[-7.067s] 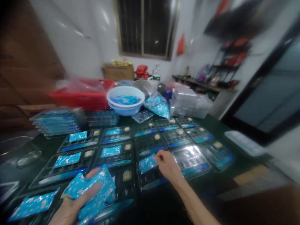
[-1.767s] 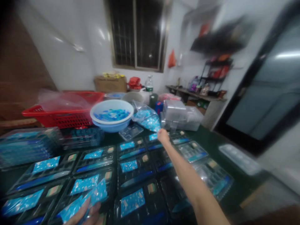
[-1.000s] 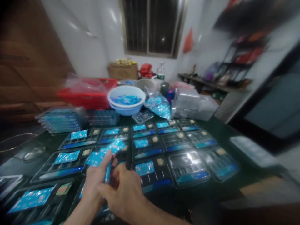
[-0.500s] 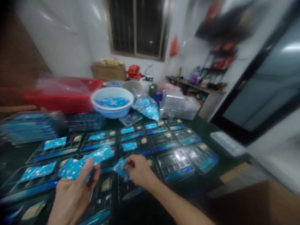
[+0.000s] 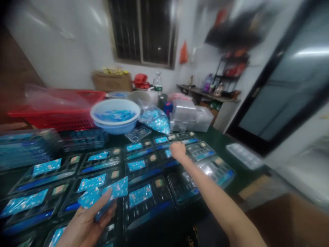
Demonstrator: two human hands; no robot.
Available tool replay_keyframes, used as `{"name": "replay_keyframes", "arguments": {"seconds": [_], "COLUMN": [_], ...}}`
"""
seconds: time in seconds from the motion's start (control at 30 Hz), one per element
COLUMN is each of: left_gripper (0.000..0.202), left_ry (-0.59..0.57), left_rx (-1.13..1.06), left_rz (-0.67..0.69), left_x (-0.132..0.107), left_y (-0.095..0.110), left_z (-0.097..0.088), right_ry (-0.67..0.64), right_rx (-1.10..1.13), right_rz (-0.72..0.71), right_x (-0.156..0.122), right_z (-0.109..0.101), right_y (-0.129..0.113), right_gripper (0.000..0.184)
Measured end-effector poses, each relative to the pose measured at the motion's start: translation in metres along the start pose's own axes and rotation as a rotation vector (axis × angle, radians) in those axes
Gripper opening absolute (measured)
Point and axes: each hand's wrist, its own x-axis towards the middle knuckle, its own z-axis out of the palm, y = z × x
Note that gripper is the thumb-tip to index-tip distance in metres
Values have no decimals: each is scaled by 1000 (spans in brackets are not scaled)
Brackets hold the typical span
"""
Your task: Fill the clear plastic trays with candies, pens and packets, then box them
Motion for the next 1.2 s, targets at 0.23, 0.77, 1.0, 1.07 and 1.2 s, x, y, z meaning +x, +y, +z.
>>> {"name": "replay_keyframes", "arguments": {"seconds": [0.23, 0.77, 1.0, 1.07, 1.2], "left_gripper": [33, 39, 32, 30, 24], "left_ry": [-54, -331, -654, -700, -777], "left_rx": [119, 281, 461, 542, 719], "left_rz": [153, 70, 92, 101, 68], "left_x": [-3, -14, -27, -32, -41], "left_y": [-6, -26, -36, -34, -29], "left_z": [8, 14, 18, 23, 39], "right_ry": [35, -94, -35, 30, -54], "right_rx": [154, 427, 144, 89, 371], "right_rz": [-71, -35, 34, 62, -133], "right_x": [-58, -124, -104, -114, -147], "right_z": [-19, -49, -28, -26, -45], "right_y": [-46, 37, 39, 23, -11], "right_gripper": [19, 17, 8, 21, 34]}}
